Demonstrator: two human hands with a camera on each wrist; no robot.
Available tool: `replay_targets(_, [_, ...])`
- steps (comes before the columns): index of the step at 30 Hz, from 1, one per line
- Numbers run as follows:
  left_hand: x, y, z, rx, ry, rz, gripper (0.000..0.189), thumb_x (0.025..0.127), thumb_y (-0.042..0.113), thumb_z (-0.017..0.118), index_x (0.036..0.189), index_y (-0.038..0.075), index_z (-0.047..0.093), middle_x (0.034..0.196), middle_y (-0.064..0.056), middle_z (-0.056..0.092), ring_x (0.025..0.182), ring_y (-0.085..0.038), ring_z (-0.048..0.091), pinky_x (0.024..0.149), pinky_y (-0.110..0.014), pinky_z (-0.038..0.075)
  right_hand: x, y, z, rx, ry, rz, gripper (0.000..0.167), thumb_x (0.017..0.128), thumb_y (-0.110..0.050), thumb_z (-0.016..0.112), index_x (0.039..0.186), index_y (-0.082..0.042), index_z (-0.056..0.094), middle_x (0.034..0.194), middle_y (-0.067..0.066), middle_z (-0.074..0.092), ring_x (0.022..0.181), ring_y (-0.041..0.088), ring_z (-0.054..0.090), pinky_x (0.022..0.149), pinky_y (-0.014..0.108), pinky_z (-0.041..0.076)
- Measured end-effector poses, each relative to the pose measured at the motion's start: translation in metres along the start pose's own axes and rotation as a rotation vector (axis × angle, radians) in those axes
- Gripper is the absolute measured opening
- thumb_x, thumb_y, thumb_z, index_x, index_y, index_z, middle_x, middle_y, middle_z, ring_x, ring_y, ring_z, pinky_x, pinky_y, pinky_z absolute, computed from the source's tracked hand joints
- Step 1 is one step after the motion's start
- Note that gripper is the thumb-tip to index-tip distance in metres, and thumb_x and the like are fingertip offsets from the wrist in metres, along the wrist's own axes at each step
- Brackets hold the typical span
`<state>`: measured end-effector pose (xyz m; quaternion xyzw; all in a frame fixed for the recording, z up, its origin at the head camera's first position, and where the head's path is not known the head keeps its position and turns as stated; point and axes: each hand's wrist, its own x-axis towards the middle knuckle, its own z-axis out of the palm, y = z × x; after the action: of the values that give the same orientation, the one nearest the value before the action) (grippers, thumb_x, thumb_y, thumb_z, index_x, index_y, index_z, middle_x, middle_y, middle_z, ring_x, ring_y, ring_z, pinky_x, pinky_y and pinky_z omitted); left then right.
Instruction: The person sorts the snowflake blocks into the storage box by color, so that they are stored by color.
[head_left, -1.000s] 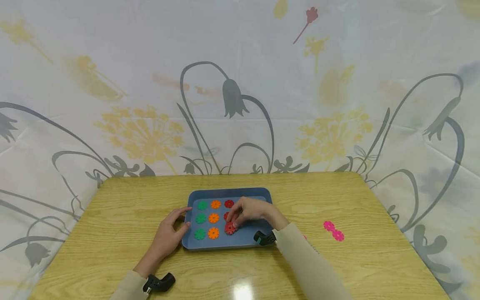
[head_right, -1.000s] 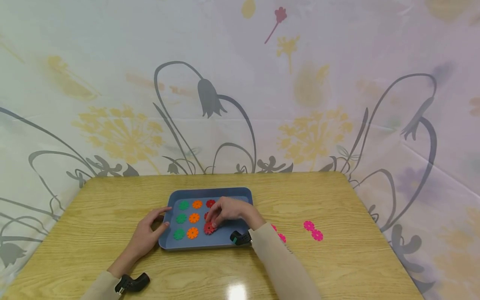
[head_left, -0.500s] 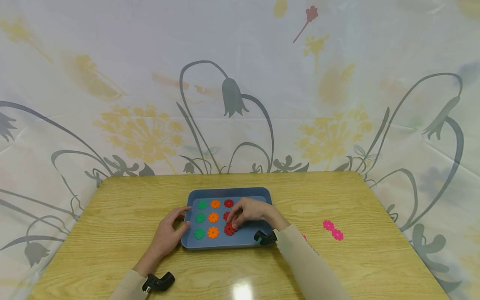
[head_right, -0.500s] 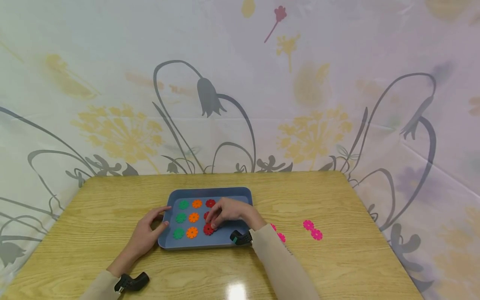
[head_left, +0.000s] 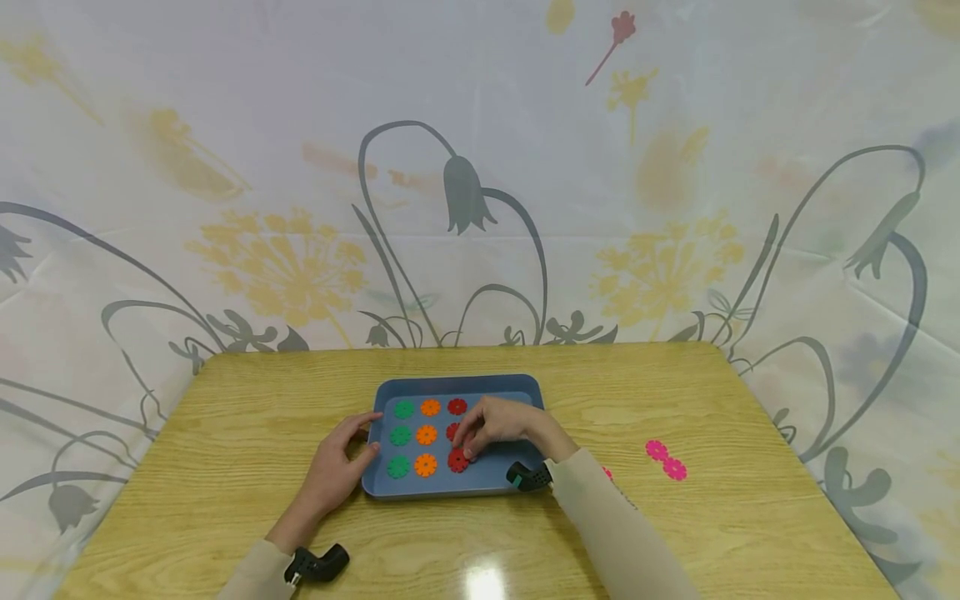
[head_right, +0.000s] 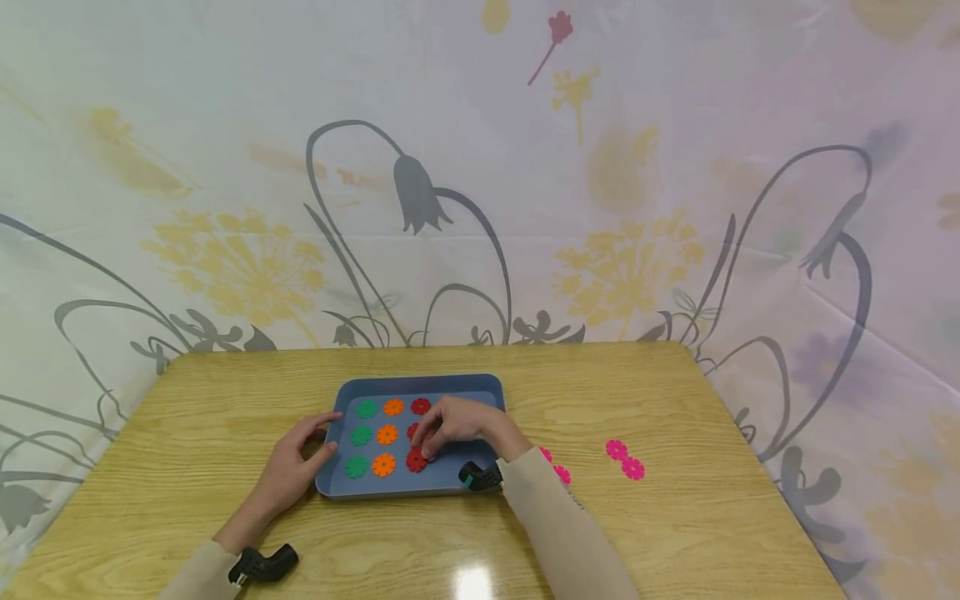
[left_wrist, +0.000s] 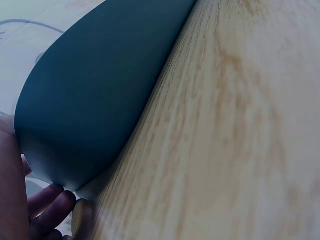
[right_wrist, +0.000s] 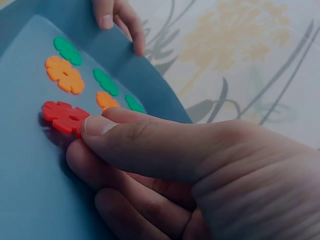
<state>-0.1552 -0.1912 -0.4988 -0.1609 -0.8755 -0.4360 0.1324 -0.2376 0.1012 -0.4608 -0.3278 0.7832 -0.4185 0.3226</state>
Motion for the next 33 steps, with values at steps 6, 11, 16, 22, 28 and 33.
replay_targets(6, [0.000, -0.001, 0.000, 0.005, 0.005, 0.005, 0.040, 0.087, 0.011, 0.065, 0.126, 0.013, 0.058, 0.119, -0.004, 0.058, 0.092, -0.015, 0.057, 0.077, -0.043, 0.045, 0.001, 0.000, 0.000, -0.014, -0.002, -0.001, 0.015, 0.077, -0.005, 0.075, 0.090, -0.012, 0.075, 0.077, 0.001, 0.070, 0.073, 0.018, 0.066, 0.067, 0.030, 0.050])
replay_targets(11, [0.000, -0.001, 0.000, 0.018, 0.005, 0.005, 0.041, 0.086, 0.010, 0.065, 0.126, 0.013, 0.058, 0.119, -0.004, 0.057, 0.092, -0.015, 0.057, 0.077, -0.042, 0.045, 0.000, -0.001, 0.000, -0.024, -0.003, -0.005, 0.016, 0.077, -0.006, 0.075, 0.091, -0.013, 0.075, 0.077, 0.000, 0.070, 0.073, 0.017, 0.065, 0.067, 0.029, 0.050])
replay_targets(16, [0.000, 0.000, -0.001, 0.013, -0.004, 0.011, 0.041, 0.087, 0.011, 0.064, 0.127, 0.014, 0.057, 0.120, -0.002, 0.057, 0.093, -0.014, 0.057, 0.078, -0.041, 0.045, -0.002, -0.004, -0.001, 0.018, -0.014, 0.008, 0.016, 0.078, -0.004, 0.073, 0.093, -0.010, 0.074, 0.077, 0.003, 0.070, 0.070, 0.018, 0.065, 0.062, 0.031, 0.052])
replay_targets(22, [0.001, 0.000, 0.000, -0.001, -0.006, 0.016, 0.041, 0.087, 0.011, 0.064, 0.127, 0.014, 0.057, 0.121, -0.001, 0.056, 0.093, -0.014, 0.056, 0.079, -0.042, 0.045, -0.004, -0.006, -0.004, 0.024, -0.005, 0.042, 0.016, 0.079, -0.005, 0.073, 0.094, -0.010, 0.074, 0.079, 0.003, 0.069, 0.071, 0.019, 0.065, 0.062, 0.033, 0.053])
replay_targets(28, [0.001, -0.001, 0.001, -0.002, 0.000, 0.029, 0.041, 0.087, 0.010, 0.065, 0.127, 0.013, 0.057, 0.121, -0.003, 0.057, 0.091, -0.015, 0.057, 0.077, -0.042, 0.046, -0.009, -0.010, -0.012, -0.039, 0.016, 0.028, 0.016, 0.079, -0.011, 0.074, 0.095, -0.014, 0.075, 0.089, -0.003, 0.070, 0.075, 0.018, 0.065, 0.066, 0.032, 0.052])
replay_targets(33, [0.000, -0.002, 0.000, 0.004, 0.001, 0.049, 0.040, 0.087, 0.009, 0.064, 0.126, 0.010, 0.057, 0.121, -0.005, 0.057, 0.090, -0.016, 0.058, 0.076, -0.042, 0.046, -0.018, -0.012, -0.022, -0.047, 0.073, -0.006, 0.018, 0.081, -0.012, 0.073, 0.099, -0.010, 0.074, 0.089, -0.001, 0.069, 0.076, 0.018, 0.065, 0.068, 0.032, 0.052])
